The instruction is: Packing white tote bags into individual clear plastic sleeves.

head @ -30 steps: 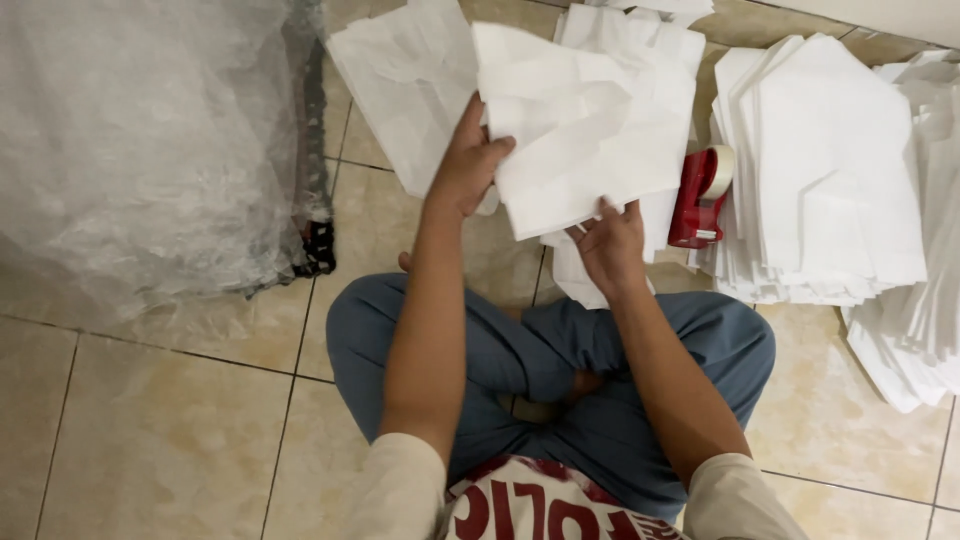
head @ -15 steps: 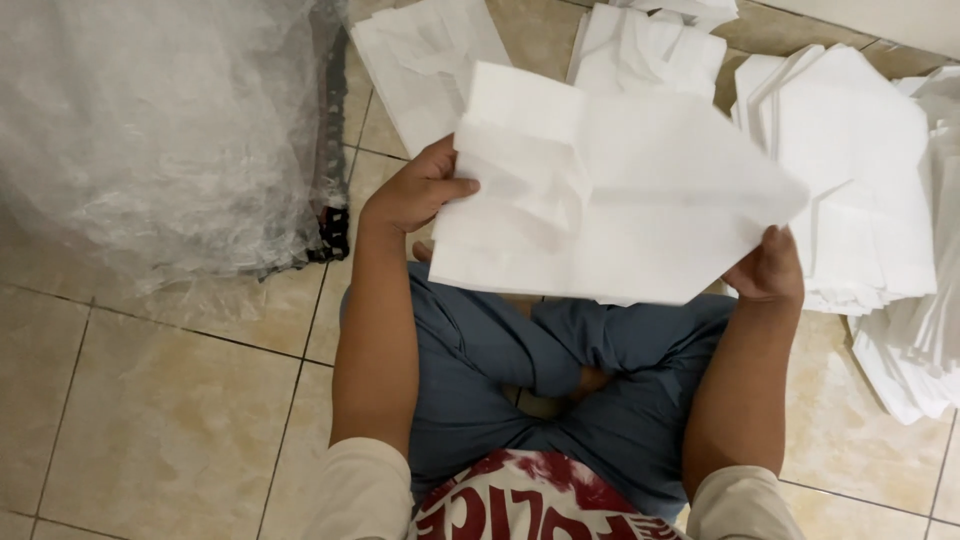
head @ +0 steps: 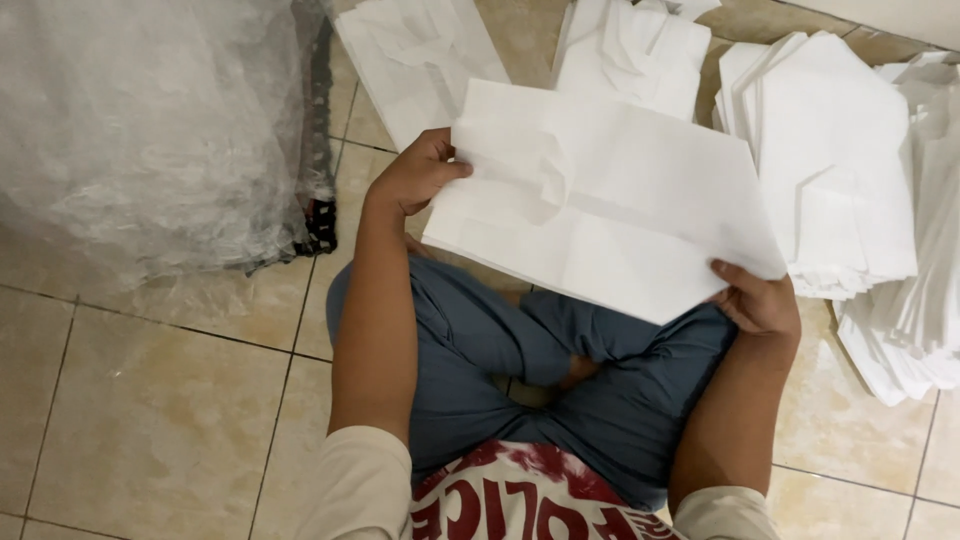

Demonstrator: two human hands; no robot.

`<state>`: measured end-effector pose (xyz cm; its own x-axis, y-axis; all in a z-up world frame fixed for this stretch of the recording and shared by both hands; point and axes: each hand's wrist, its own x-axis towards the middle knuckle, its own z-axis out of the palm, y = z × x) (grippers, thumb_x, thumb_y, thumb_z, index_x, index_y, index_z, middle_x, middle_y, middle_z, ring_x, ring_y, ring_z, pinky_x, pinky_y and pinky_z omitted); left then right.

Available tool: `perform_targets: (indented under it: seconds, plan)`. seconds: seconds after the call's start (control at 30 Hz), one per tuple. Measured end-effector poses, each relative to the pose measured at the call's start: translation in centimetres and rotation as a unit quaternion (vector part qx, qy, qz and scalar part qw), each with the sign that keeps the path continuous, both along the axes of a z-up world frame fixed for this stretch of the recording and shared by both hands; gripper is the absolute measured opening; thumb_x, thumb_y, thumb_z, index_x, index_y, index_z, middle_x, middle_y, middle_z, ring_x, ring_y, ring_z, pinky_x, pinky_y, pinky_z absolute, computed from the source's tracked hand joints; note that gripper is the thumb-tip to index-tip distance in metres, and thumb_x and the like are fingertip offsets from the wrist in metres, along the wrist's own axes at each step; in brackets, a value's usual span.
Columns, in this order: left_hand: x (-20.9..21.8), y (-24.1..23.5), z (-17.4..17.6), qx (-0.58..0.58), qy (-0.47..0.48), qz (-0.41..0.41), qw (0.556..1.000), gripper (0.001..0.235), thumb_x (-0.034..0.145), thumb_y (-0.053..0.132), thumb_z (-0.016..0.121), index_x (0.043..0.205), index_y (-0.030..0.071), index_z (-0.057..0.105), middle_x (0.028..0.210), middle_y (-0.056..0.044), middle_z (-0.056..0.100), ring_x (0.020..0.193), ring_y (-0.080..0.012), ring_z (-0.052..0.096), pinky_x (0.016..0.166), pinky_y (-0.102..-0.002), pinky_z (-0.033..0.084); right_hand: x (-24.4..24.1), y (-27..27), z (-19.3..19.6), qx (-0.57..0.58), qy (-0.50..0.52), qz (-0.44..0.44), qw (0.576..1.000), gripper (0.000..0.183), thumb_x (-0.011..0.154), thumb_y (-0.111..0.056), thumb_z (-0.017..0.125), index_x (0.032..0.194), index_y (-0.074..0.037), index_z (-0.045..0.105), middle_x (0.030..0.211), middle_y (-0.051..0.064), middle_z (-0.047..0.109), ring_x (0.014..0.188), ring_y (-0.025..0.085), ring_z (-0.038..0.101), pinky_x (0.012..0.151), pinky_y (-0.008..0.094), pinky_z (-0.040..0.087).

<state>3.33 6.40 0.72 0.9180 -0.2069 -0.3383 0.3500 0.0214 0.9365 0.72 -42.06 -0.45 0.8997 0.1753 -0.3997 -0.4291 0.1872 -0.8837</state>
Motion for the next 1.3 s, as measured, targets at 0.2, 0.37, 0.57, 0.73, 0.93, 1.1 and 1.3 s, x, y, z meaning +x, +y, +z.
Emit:
perform_targets:
  seconds: [0.2,0.37,0.57,0.73,0.93,1.1,1.3]
  plan:
    - [0.1,-0.8,1.0,-0.016,0.026,-0.058,0.998,0.037,0.087,0.005,0.065,0.125,0.006,0.065,0.125,-0.008,0.068,0.114,-0.0199,0.065,0.099,-0.036,0.055,1.4,-4.6,-1.7,0.248,-0.187,0.241,0.92,0.083,0.094,-0.021,0.076,0.158,-0.005,0.026,0.142,0.013,0.049,0.069,0.011,0.062,0.053,0.021,0.051]
    - [-0.1,-1.4,1.6,-0.01,0.015,-0.091,0.996,0.036,0.088,0.01,0.069,0.123,0.009,0.067,0.127,-0.006,0.067,0.117,-0.0199,0.064,0.102,-0.035,0.055,3.5,-4.9,-0.7,0.107,-0.124,0.289,0.943,0.083,0.084,-0.015,0.07,0.154,-0.001,0.029,0.135,0.012,0.054,0.11,0.021,0.062,0.085,0.032,0.055]
    - [0.1,-2.4,1.4,0.033,0.036,-0.116,0.992,0.03,0.088,0.003,0.065,0.118,0.007,0.07,0.12,-0.006,0.07,0.108,-0.0184,0.067,0.095,-0.03,0.057,3.9,4.6,8.4,-0.236,-0.16,0.377,0.881,0.066,0.08,-0.004,0.065,0.142,-0.005,0.043,0.146,0.012,0.05,0.136,0.022,0.046,0.098,0.033,0.042]
    - [0.9,-3.3,-0.9,0.049,0.078,-0.129,0.987,0.038,0.087,-0.004,0.054,0.12,0.006,0.069,0.127,-0.008,0.067,0.111,-0.021,0.064,0.095,-0.031,0.054,2.9,12.6,12.5,-0.445,-0.27,0.368,0.771,0.086,0.072,-0.042,0.078,0.139,-0.002,0.043,0.144,0.013,0.052,0.125,0.032,0.053,0.099,0.043,0.045]
    - [1.3,-4.0,-1.1,0.042,0.071,-0.086,0.993,0.025,0.082,0.001,0.058,0.099,0.007,0.075,0.09,-0.005,0.071,0.076,-0.0198,0.064,0.065,-0.028,0.056,1.5,19.0,11.0,-0.607,-0.347,0.395,0.596,0.083,0.066,-0.084,0.066,0.12,-0.022,0.056,0.15,0.019,0.043,0.13,0.041,0.05,0.102,0.05,0.039]
    - [0.6,-4.4,-0.4,0.027,0.09,-0.084,0.992,0.034,0.08,0.001,0.054,0.107,0.004,0.075,0.096,-0.011,0.071,0.081,-0.0237,0.065,0.068,-0.034,0.057,0.3,20.4,8.5,-0.625,-0.327,0.402,0.584,0.089,0.059,-0.09,0.066,0.117,-0.022,0.061,0.141,0.016,0.041,0.143,0.052,0.022,0.113,0.069,0.014]
    - [1.7,-4.6,-4.2,-0.013,0.144,0.003,0.989,0.025,0.08,-0.001,0.043,0.094,0.003,0.063,0.083,-0.005,0.05,0.067,-0.0243,0.059,0.054,-0.035,0.058,-3.9,22.0,5.0,-0.632,-0.416,0.316,0.572,0.088,0.061,-0.081,0.071,0.12,-0.018,0.057,0.131,0.02,0.043,0.121,0.043,0.051,0.108,0.067,0.024]
